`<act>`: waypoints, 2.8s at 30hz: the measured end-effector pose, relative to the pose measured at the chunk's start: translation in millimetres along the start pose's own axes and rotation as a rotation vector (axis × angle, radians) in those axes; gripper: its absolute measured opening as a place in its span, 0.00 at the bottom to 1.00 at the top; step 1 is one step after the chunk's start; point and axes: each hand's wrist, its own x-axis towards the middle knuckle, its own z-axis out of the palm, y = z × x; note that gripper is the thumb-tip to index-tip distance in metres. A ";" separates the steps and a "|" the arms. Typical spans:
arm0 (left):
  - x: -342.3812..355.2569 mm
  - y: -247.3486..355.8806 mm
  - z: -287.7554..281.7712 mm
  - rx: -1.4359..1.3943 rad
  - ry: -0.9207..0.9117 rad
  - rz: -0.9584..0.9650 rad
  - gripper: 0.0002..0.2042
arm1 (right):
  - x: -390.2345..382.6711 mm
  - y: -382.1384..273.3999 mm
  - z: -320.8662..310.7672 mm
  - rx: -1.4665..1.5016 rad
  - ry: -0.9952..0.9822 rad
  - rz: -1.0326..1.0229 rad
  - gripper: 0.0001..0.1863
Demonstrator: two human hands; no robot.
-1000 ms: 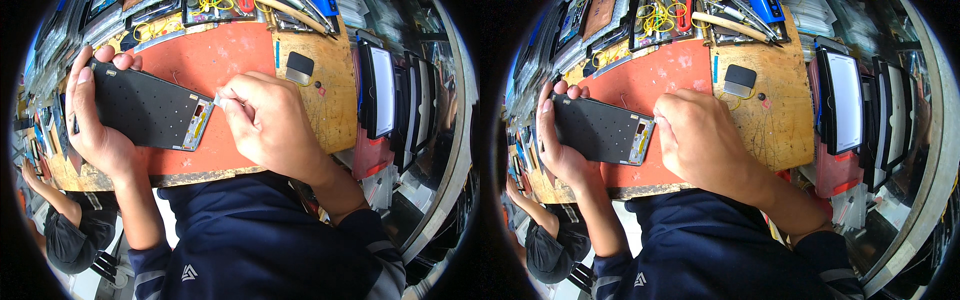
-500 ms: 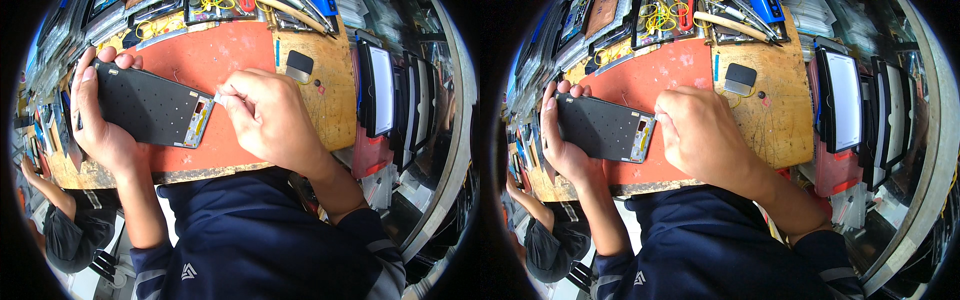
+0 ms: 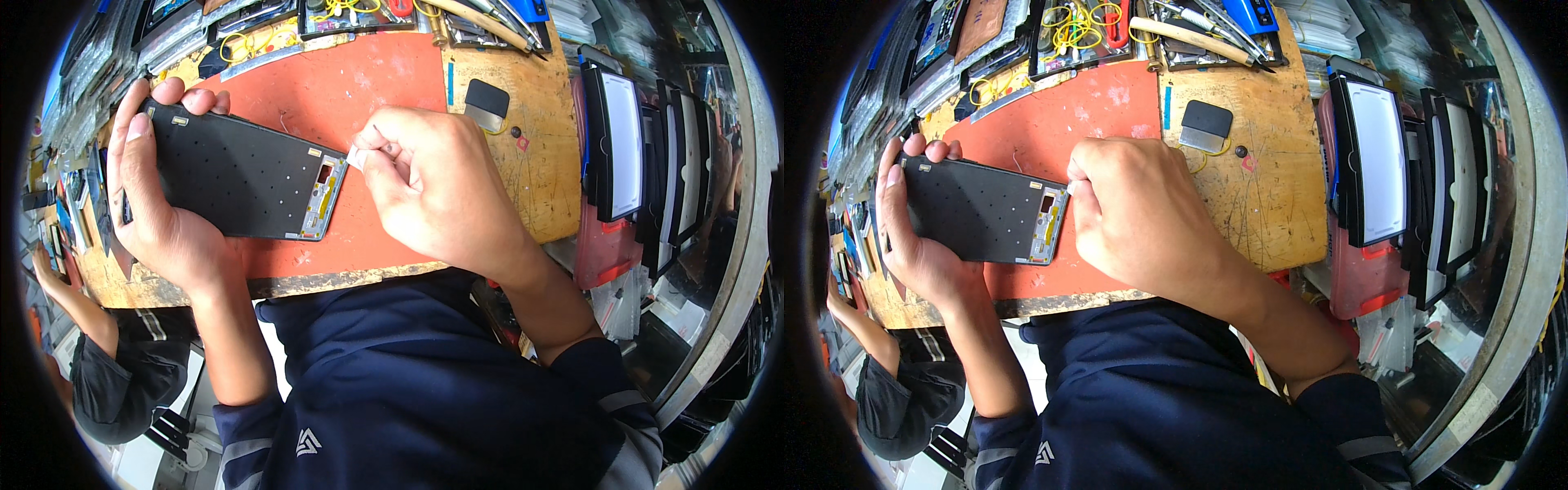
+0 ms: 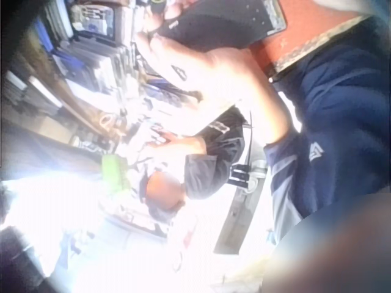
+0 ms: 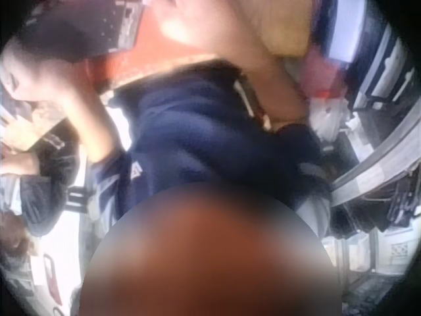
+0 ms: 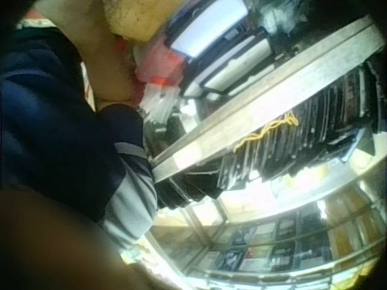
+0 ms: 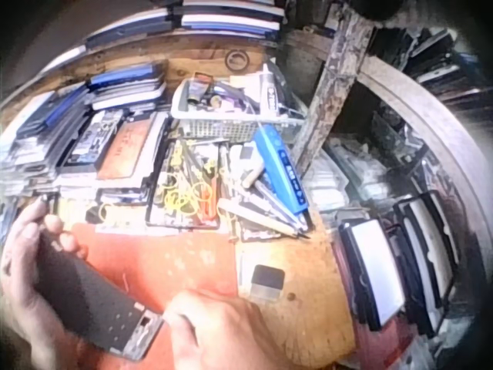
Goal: The person uses a wooden stick to scrape adhesive from the back of a disassembled smartphone, then applies glue from a small bottle along the frame edges. The person aligns and presses a replacement screen onto the phone body, then wipes the screen surface with a cloth.
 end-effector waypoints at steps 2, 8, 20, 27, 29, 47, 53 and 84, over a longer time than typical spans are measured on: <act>-0.8 0.3 0.5 0.019 0.010 0.004 0.19 | -0.1 -0.3 0.0 -0.014 0.004 -0.011 0.04; -2.0 -0.4 1.0 0.061 0.073 -0.036 0.20 | 0.7 0.1 0.3 -0.057 0.018 -0.051 0.03; -2.7 -3.3 -4.3 0.075 0.084 -0.043 0.20 | -5.1 3.4 5.1 0.163 0.020 0.123 0.04; 4.7 -7.4 -4.1 0.008 0.043 -0.073 0.20 | -10.7 6.0 8.7 -0.027 0.126 -0.129 0.05; 5.9 -7.2 -2.7 0.004 0.045 -0.090 0.20 | -11.4 7.4 9.4 -0.099 0.128 -0.206 0.06; 19.1 2.0 11.7 0.055 -0.112 -0.087 0.18 | -9.7 11.9 8.0 -0.074 0.237 -0.308 0.08; 23.3 1.6 10.8 0.059 -0.137 -0.122 0.17 | -9.9 13.2 12.0 -0.152 0.231 -0.338 0.08; 30.6 9.9 26.9 0.328 -0.193 -0.078 0.19 | -8.9 14.4 13.5 -0.173 0.211 -0.375 0.09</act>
